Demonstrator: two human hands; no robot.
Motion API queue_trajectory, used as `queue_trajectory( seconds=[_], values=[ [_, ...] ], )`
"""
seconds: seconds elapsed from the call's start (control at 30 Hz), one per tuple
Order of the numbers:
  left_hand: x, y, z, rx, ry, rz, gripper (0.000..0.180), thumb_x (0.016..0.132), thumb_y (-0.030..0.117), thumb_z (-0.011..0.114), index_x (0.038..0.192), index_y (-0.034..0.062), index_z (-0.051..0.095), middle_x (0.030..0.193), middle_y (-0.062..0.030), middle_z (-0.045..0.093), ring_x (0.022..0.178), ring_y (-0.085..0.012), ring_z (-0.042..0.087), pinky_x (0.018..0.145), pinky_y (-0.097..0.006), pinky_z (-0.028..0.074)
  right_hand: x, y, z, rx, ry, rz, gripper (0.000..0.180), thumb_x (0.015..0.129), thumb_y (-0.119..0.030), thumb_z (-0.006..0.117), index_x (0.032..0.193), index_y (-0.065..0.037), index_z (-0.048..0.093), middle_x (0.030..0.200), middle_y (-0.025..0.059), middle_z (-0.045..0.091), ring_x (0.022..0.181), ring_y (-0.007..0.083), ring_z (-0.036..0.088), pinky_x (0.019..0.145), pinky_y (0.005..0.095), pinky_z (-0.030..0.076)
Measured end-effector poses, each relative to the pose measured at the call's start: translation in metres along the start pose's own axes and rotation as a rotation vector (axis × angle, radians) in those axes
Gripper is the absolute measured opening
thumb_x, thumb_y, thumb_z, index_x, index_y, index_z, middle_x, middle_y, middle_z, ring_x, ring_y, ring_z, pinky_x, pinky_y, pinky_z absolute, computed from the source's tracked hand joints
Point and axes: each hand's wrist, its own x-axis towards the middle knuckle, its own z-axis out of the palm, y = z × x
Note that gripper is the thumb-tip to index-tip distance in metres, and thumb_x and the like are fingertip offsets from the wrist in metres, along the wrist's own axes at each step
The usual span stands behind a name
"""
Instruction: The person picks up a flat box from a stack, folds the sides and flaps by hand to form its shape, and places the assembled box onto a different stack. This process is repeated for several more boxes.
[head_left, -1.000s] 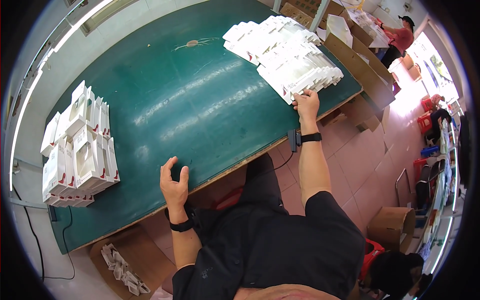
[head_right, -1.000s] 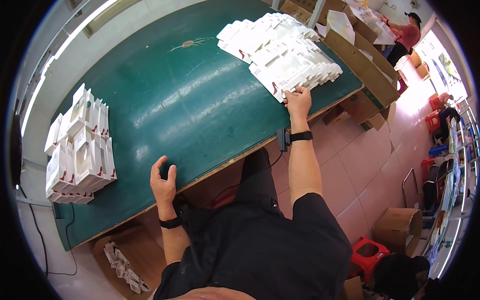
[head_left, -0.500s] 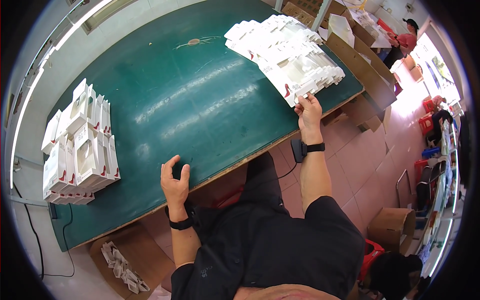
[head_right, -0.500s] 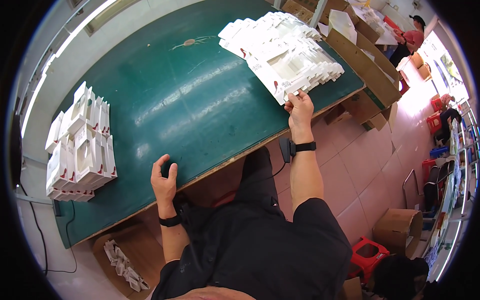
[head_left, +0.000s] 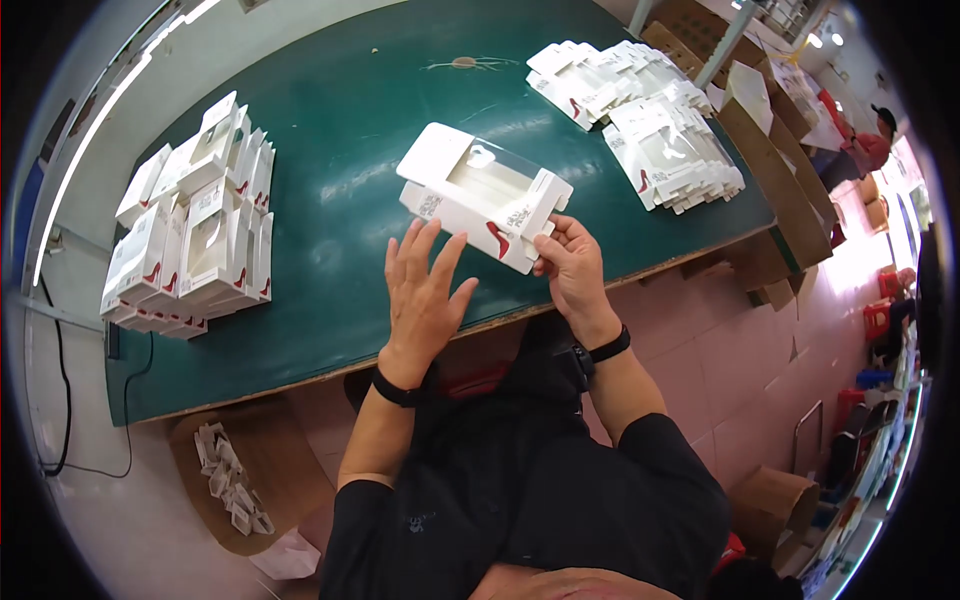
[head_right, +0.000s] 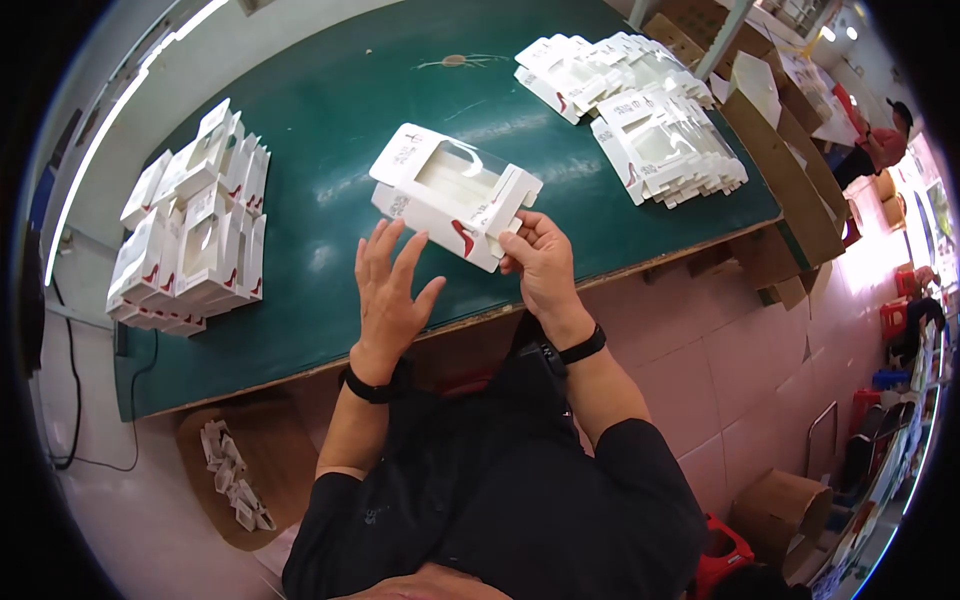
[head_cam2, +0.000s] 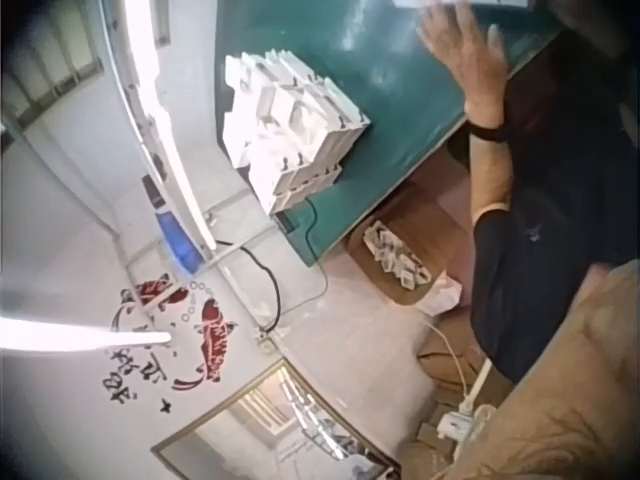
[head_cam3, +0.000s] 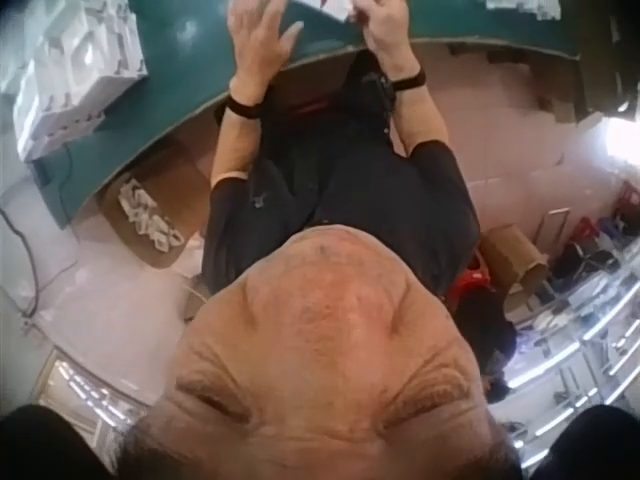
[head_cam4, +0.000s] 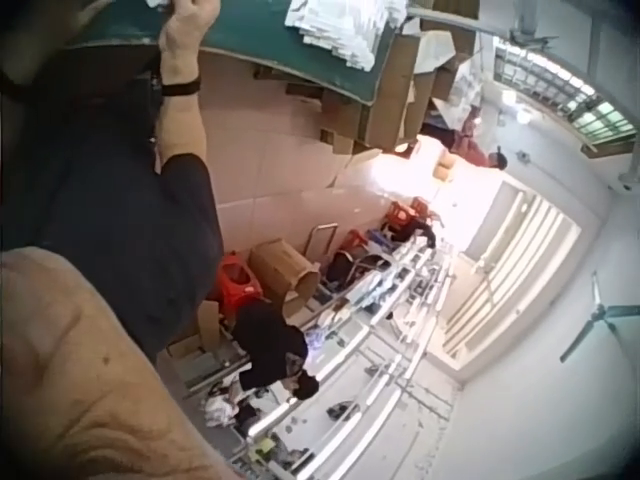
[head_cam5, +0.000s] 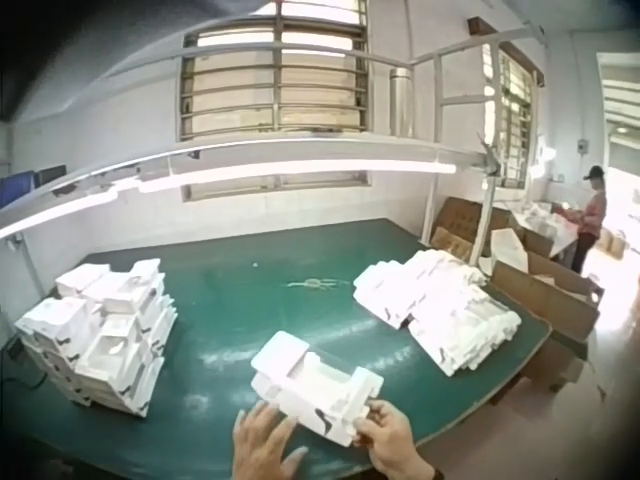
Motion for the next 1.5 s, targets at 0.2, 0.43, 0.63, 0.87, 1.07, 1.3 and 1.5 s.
queue_trajectory(
  seconds=[0.2,0.43,0.63,0.87,1.07,1.3,1.5],
  values=[
    [0.004,-0.02,-0.004,0.23,0.032,0.088,0.058,0.083,0.009,0.079,0.139,0.0162,0.065,0.139,-0.0105,0.065,0.139,-0.0308,0.056,0.122,-0.062,0.029,-0.024,0.001,0.032,-0.031,-0.171,0.08,0.034,0.098,-0.006,0.071,0.13,0.004,0.061,0.096,0.0066,0.073,0.068,0.0086,0.065,0.06,0.0244,0.054],
    [-0.001,-0.028,-0.032,-0.234,0.032,-0.128,0.049,0.088,0.001,0.075,0.135,0.0126,0.067,0.124,-0.0108,0.072,0.124,-0.0299,0.067,0.113,-0.053,0.044,-0.008,-0.004,0.026,-0.264,-0.247,-0.14,0.043,0.1,-0.013,0.074,0.138,0.002,0.059,0.113,0.0098,0.072,0.092,0.0161,0.071,0.08,0.0305,0.057],
    [-0.005,-0.014,-0.045,-0.942,-0.11,-0.497,0.049,0.096,0.005,0.077,0.141,0.0023,0.059,0.122,-0.0119,0.071,0.116,-0.0228,0.069,0.097,-0.035,0.056,-0.007,-0.008,0.058,-0.517,-0.367,-0.448,0.062,0.1,-0.019,0.075,0.153,0.0,0.048,0.145,0.0127,0.059,0.129,0.0233,0.061,0.106,0.0392,0.05],
    [-0.015,-0.021,-0.029,-0.888,0.071,-0.439,0.088,0.089,0.015,0.087,0.157,0.0013,0.034,0.132,-0.0151,0.065,0.118,-0.0246,0.066,0.1,-0.039,0.055,-0.024,0.002,0.077,-0.493,-0.498,-0.378,0.074,0.1,-0.021,0.076,0.161,0.0,0.041,0.152,0.0131,0.055,0.14,0.0236,0.053,0.116,0.0411,0.043],
    [-0.011,-0.015,-0.031,-0.773,0.139,-0.443,0.101,0.085,0.019,0.091,0.161,0.0027,0.026,0.135,-0.0168,0.062,0.123,-0.0277,0.063,0.104,-0.042,0.053,-0.027,0.008,0.082,-0.566,-0.481,-0.42,0.061,0.104,-0.019,0.072,0.156,0.001,0.047,0.142,0.0103,0.063,0.129,0.0184,0.059,0.11,0.034,0.047],
    [-0.019,-0.024,-0.038,-0.773,0.122,-0.359,0.091,0.094,0.021,0.083,0.163,0.0027,0.027,0.142,-0.0189,0.058,0.129,-0.0291,0.06,0.108,-0.042,0.049,-0.02,0.007,0.077,-0.368,-0.447,-0.316,0.05,0.106,-0.019,0.07,0.149,0.001,0.055,0.131,0.0097,0.071,0.114,0.0144,0.065,0.1,0.0318,0.053],
    [-0.019,-0.024,-0.04,-0.743,0.16,-0.387,0.08,0.099,0.019,0.077,0.163,0.0045,0.03,0.144,-0.019,0.058,0.128,-0.028,0.061,0.106,-0.044,0.051,-0.023,0.005,0.077,-0.446,-0.45,-0.271,0.044,0.109,-0.021,0.065,0.146,0.002,0.056,0.129,0.0075,0.069,0.116,0.0135,0.063,0.101,0.0307,0.051]
  ],
)
